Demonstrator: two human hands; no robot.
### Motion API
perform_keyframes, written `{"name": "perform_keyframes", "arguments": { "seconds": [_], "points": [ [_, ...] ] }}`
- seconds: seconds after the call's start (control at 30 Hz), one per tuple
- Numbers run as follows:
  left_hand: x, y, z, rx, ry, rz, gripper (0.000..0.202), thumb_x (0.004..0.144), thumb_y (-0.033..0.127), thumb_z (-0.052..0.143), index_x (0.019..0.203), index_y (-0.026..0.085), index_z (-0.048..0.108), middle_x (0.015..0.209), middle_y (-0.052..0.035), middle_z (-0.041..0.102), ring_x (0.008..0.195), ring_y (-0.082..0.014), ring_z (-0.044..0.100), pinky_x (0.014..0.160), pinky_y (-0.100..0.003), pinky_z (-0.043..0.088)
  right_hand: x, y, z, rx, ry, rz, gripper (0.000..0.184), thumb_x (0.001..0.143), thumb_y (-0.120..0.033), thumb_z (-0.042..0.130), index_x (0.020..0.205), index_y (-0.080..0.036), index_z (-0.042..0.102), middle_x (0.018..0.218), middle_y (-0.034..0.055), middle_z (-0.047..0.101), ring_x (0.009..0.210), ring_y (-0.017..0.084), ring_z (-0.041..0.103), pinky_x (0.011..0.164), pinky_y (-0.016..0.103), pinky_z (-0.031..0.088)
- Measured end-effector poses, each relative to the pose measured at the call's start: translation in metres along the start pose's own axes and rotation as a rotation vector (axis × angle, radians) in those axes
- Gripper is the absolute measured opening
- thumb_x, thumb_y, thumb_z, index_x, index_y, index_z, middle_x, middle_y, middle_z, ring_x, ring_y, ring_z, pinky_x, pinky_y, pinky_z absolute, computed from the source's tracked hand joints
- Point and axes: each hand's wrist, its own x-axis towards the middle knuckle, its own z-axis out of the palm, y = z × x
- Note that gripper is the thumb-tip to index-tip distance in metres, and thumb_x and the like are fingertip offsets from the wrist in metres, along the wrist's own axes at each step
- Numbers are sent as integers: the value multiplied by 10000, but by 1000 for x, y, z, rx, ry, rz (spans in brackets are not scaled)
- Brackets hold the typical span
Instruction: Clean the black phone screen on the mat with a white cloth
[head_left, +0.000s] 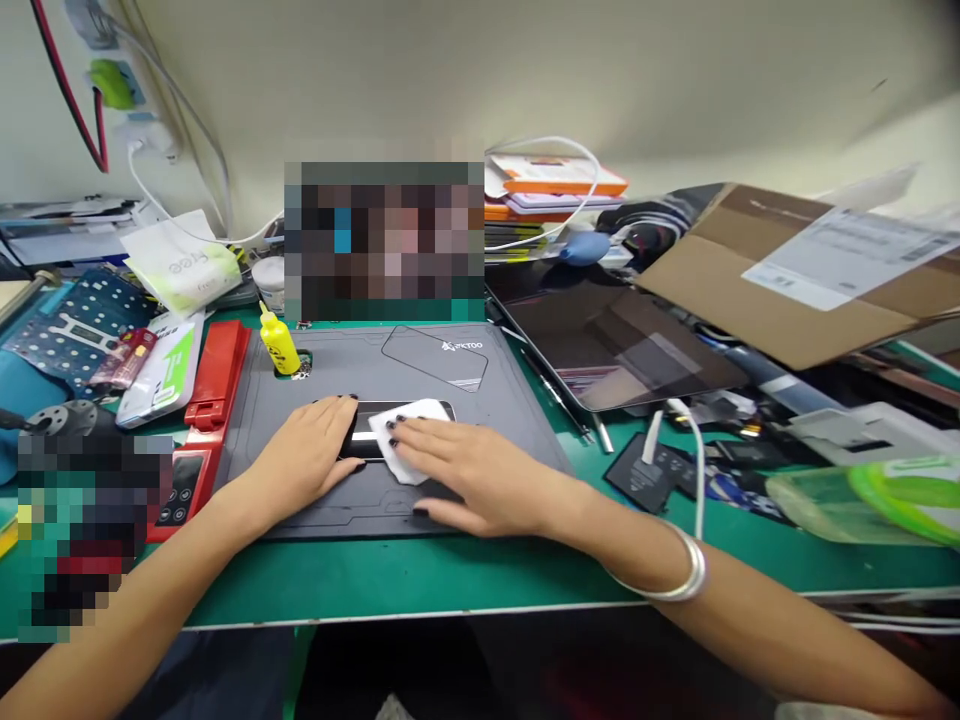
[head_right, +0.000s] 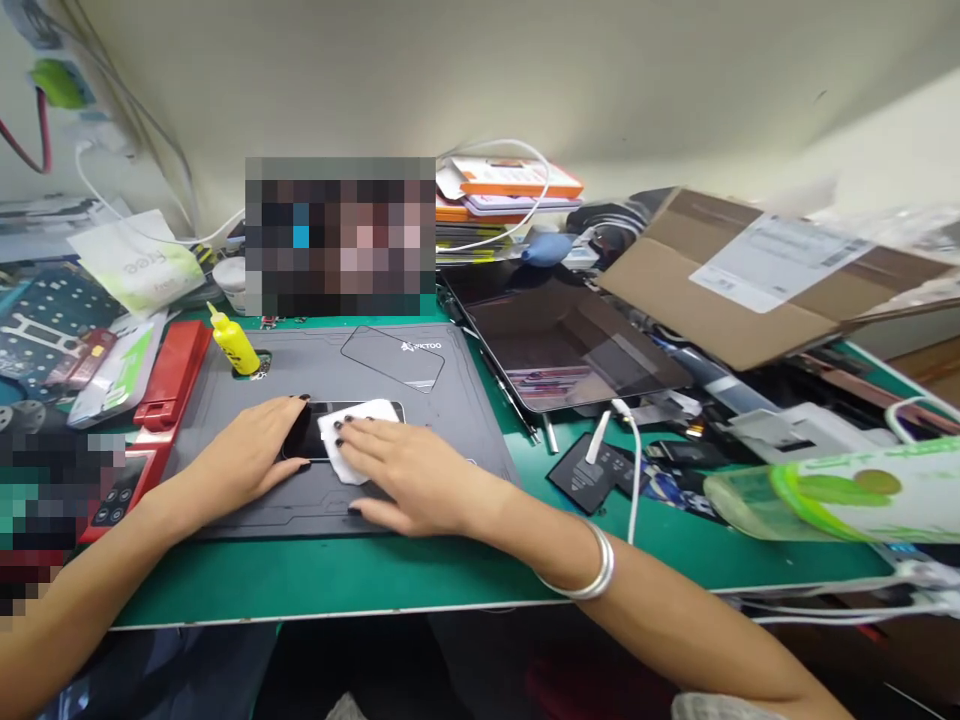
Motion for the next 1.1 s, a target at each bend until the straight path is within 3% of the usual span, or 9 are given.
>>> {"name": "perform_keyframes", "arguments": {
  "seconds": [0.1,0.3,0.47,0.53,0.7,0.93,1.1],
  "points": [
    [1,0,-1,-14,-3,-7,521,980,436,505,1385,149,346,1382,-200,538,1274,-328,534,1031,-465,456,-1,1,1,47,-5,-69,535,960,-399,547,1356,-41,565,1469,201,507,1397,314,445,1150,475,405],
    [2,-1,-11,-44,-53,-28,532,953,469,553,1364,176,383,1372,-185,561,1258,-329,548,1004,-472,471,-11,26,1,19,56,120,494,945,-347,556,1366,-89,567,1474,184,502,1384,315,464,1134,522,417],
    [-2,0,-15,-48,-46,-28,526,940,481,565,1347,178,427,1359,-162,578,1252,-317,549,1019,-456,459,-12,10,0,45,16,-13,510,929,-362,582,1359,-87,573,1473,170,510,1385,302,465,1145,484,413],
    [-4,0,-14,-41,-33,-52,557,931,495,566,1365,176,427,1383,-164,559,1285,-320,522,1046,-462,441,-12,8,-1,46,14,-35,479,947,-346,561,1343,-77,583,1467,167,517,1377,295,476,1142,468,421],
    [-5,-5,-10,-5,-37,-92,650,911,569,558,1381,133,452,1466,-197,491,1362,-351,450,1104,-505,397,-13,16,-2,-26,68,104,467,958,-322,537,1334,-48,584,1442,203,532,1354,326,498,1119,501,443],
    [-9,3,-2,42,-54,-114,666,945,535,489,1442,101,394,1541,-211,400,1426,-359,373,1148,-533,344,-10,6,3,44,32,-34,490,947,-361,564,1334,-61,588,1458,178,525,1379,306,472,1138,472,427],
    [-9,8,2,55,-74,-143,692,960,549,442,1449,64,376,1561,-233,354,1448,-374,333,1169,-556,313,-12,17,2,11,95,73,442,961,-308,541,1336,-80,589,1444,187,536,1364,312,490,1124,501,438]
  ]
}}
